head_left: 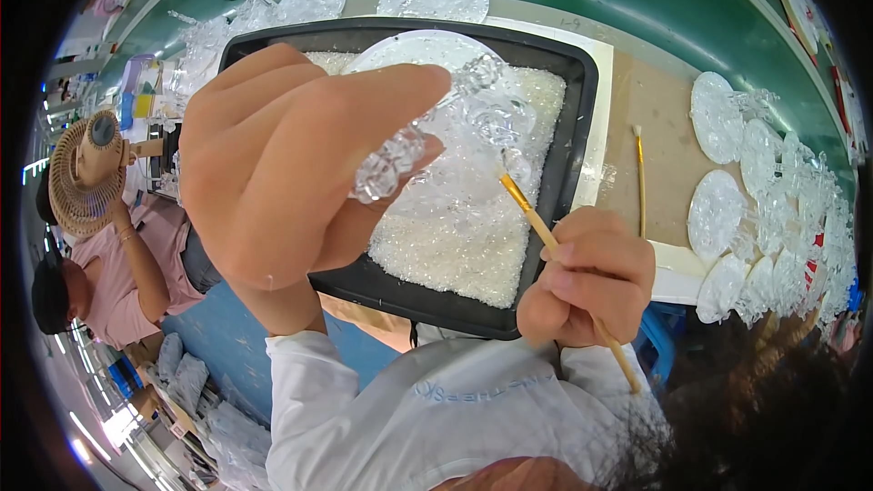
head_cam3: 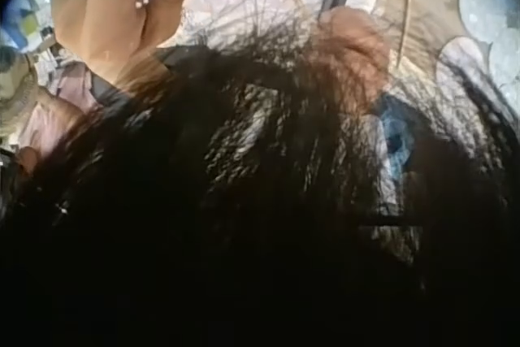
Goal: Applying decorative crystals to plastic holiday fixtures at an assembly line using a brush and tray.
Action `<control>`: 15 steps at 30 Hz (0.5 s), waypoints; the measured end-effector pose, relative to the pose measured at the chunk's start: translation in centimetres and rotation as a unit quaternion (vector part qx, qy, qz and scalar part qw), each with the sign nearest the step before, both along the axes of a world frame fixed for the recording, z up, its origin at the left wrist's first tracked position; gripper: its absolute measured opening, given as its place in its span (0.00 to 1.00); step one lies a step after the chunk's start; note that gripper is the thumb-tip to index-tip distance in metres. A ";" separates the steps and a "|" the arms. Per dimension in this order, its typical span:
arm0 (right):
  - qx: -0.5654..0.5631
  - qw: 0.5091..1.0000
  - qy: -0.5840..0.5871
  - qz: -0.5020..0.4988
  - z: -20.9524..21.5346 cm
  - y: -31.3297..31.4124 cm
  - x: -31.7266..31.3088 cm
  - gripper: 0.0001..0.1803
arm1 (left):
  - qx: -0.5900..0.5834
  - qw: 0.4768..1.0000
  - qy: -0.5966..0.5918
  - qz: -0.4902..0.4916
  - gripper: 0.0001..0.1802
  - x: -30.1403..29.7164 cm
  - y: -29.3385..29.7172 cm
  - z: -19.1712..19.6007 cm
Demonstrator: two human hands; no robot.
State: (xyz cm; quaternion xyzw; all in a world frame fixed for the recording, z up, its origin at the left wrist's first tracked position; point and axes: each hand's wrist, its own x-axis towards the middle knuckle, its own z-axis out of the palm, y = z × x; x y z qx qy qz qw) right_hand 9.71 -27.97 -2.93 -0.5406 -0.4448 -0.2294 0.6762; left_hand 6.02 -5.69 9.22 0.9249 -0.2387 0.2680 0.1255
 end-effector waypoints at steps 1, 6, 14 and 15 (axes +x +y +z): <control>0.000 1.000 0.001 0.002 0.0 -0.1 0.0 0.12 | 0.011 1.000 -0.001 0.005 0.14 -0.1 0.0 0.1; -0.004 1.000 -0.006 0.006 -0.1 -0.2 0.4 0.10 | 0.006 1.000 0.003 0.001 0.14 0.0 0.0 0.1; -0.011 1.000 0.007 0.000 0.2 0.1 0.5 0.12 | -0.018 1.000 0.003 -0.005 0.13 0.1 -0.1 -0.1; -0.011 1.000 0.005 -0.005 0.2 0.0 0.6 0.12 | -0.034 0.999 -0.034 -0.011 0.15 0.5 0.0 -0.5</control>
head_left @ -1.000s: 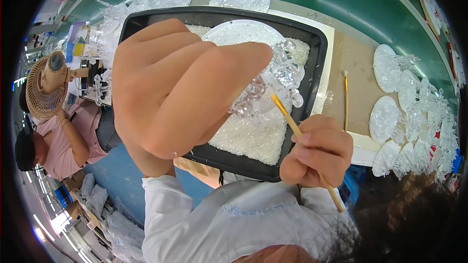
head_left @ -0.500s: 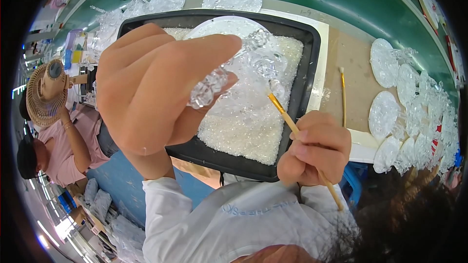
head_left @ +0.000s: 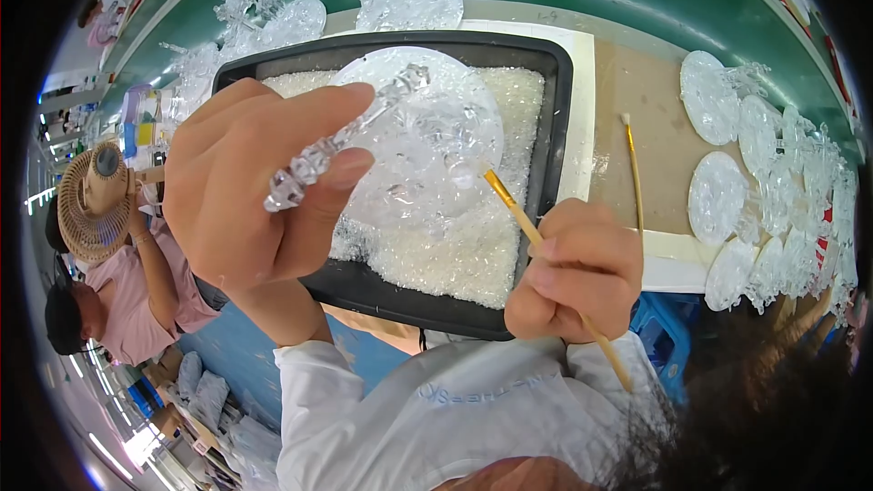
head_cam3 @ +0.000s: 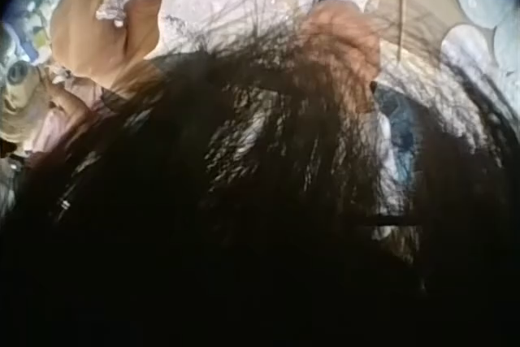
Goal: Applying decorative crystals to plastic holiday fixtures at an assembly line using a brush and tray.
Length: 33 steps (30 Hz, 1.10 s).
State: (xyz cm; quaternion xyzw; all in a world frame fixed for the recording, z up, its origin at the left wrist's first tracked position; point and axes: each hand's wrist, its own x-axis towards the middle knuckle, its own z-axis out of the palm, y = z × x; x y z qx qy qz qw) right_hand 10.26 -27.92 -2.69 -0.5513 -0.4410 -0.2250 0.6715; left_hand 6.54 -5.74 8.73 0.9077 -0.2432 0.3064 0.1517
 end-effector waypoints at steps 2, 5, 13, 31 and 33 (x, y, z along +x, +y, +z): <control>0.018 1.000 -0.009 0.005 0.1 -0.1 0.0 0.15 | -0.016 0.999 -0.039 -0.009 0.17 0.5 -0.1 -0.2; -0.011 1.000 0.008 -0.003 0.2 -0.2 0.1 0.15 | -0.019 0.999 -0.039 -0.012 0.16 0.5 -0.1 -0.4; 0.074 0.994 0.056 0.055 -1.0 -0.3 -0.5 0.10 | -0.107 0.990 0.051 -0.080 0.17 -0.3 3.1 0.0; 0.147 0.981 -0.023 0.120 -1.2 0.0 0.4 0.10 | -0.213 0.964 0.047 -0.153 0.10 -0.8 4.5 -0.2; 0.134 0.981 -0.024 0.138 -1.0 -0.1 0.5 0.09 | -0.180 0.963 0.073 -0.186 0.09 -0.7 4.8 0.2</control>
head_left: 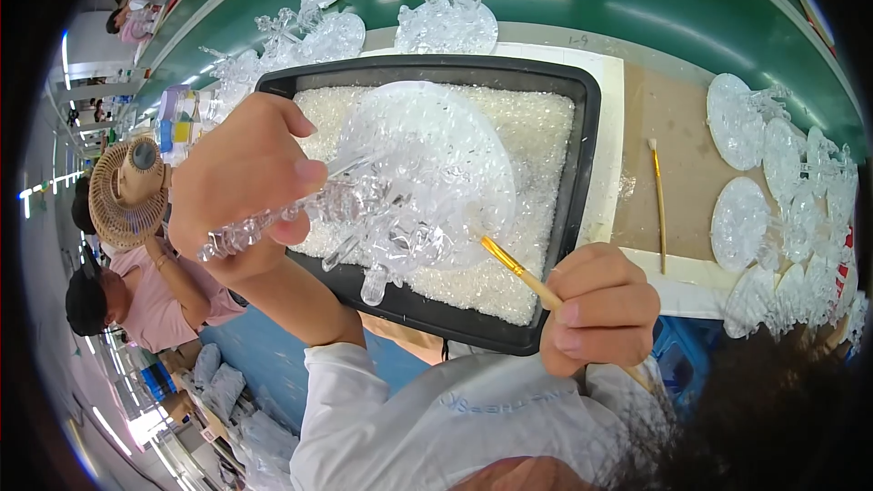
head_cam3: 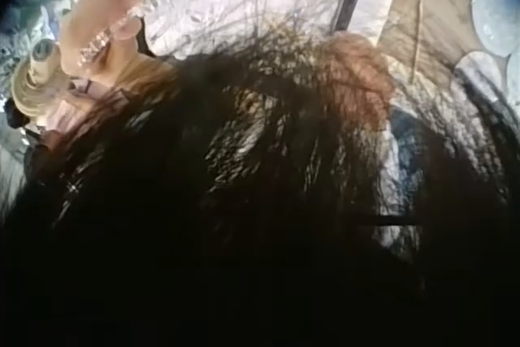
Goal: Applying decorative crystals to plastic holiday fixtures at an assembly line using a brush and tray.
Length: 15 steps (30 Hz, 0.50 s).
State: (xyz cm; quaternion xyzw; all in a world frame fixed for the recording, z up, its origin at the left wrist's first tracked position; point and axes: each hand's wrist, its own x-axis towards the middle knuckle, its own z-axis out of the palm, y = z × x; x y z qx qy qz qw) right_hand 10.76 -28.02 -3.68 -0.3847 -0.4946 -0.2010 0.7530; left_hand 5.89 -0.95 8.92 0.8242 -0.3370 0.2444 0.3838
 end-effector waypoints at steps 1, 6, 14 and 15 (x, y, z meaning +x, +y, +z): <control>0.001 1.000 0.000 -0.001 -0.1 -0.1 0.0 0.09 | 0.001 1.000 0.000 -0.001 0.09 0.0 0.1 0.2; 0.006 1.000 -0.013 0.022 -0.2 -0.3 0.2 0.09 | 0.016 0.999 0.027 -0.007 0.10 -0.2 0.5 0.3; -0.007 1.000 0.009 -0.002 0.0 -0.2 -0.1 0.09 | 0.033 0.999 0.030 -0.019 0.11 0.0 0.3 0.5; -0.005 1.000 0.004 0.007 0.0 -0.2 0.0 0.09 | 0.035 0.999 0.029 -0.017 0.11 -0.1 0.2 0.4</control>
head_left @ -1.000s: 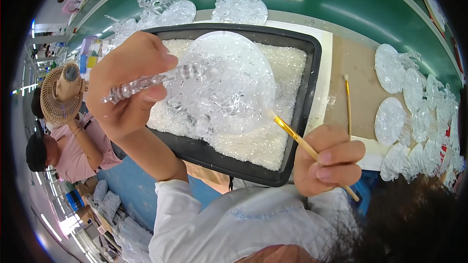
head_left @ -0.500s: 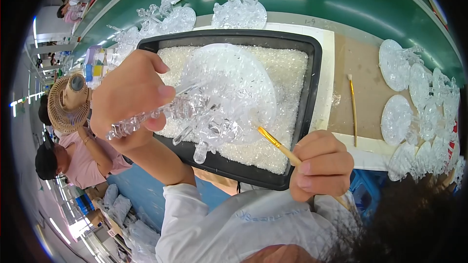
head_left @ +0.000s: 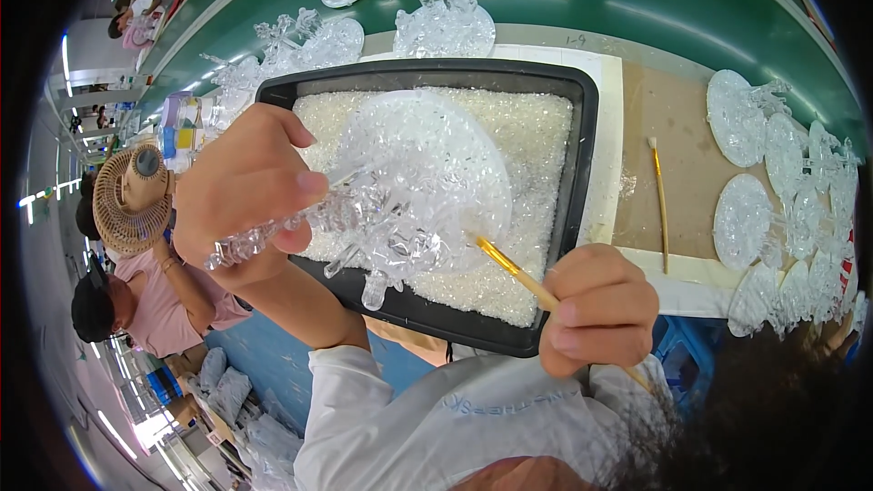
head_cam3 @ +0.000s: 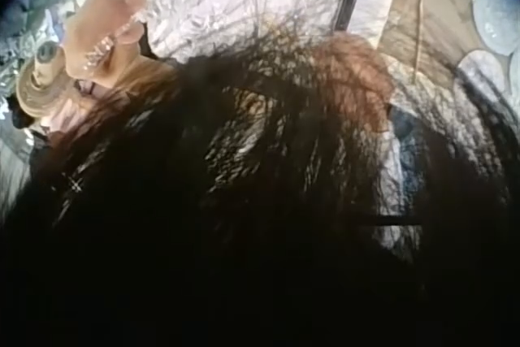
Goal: Applying decorative crystals to plastic holiday fixtures at an assembly line using a brush and tray.
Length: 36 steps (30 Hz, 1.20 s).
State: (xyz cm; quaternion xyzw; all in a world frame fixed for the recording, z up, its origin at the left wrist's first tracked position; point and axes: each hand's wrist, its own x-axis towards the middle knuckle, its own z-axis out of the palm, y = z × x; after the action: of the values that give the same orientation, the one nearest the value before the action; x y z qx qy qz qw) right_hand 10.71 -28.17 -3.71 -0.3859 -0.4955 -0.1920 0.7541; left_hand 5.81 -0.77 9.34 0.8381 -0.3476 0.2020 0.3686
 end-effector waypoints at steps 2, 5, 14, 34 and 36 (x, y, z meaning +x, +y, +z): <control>-0.014 1.000 0.004 0.007 0.2 0.0 0.0 0.09 | 0.000 1.000 -0.003 0.003 0.11 -0.1 -0.2 0.0; -0.026 1.000 0.009 0.011 0.3 -0.3 -0.1 0.09 | -0.006 1.000 -0.009 0.001 0.12 0.2 -0.5 0.0; 0.015 1.000 0.003 0.000 0.0 0.0 0.1 0.11 | -0.023 1.000 -0.014 0.014 0.11 0.2 -0.7 -0.2; 0.073 0.990 0.055 -0.108 -0.4 0.6 -1.3 0.08 | 0.263 0.902 0.120 0.321 0.18 29.8 -1.9 -7.5; 0.075 0.987 0.066 -0.124 -0.7 0.7 -1.0 0.08 | 0.333 0.893 0.118 0.279 0.20 31.4 -1.3 -9.1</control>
State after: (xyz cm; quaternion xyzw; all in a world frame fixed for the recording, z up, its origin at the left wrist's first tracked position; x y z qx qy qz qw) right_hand 9.70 -27.43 -4.45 -0.3982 -0.3775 -0.2947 0.7824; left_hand 37.21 -2.09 0.28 0.9920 -0.1001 0.0684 0.0350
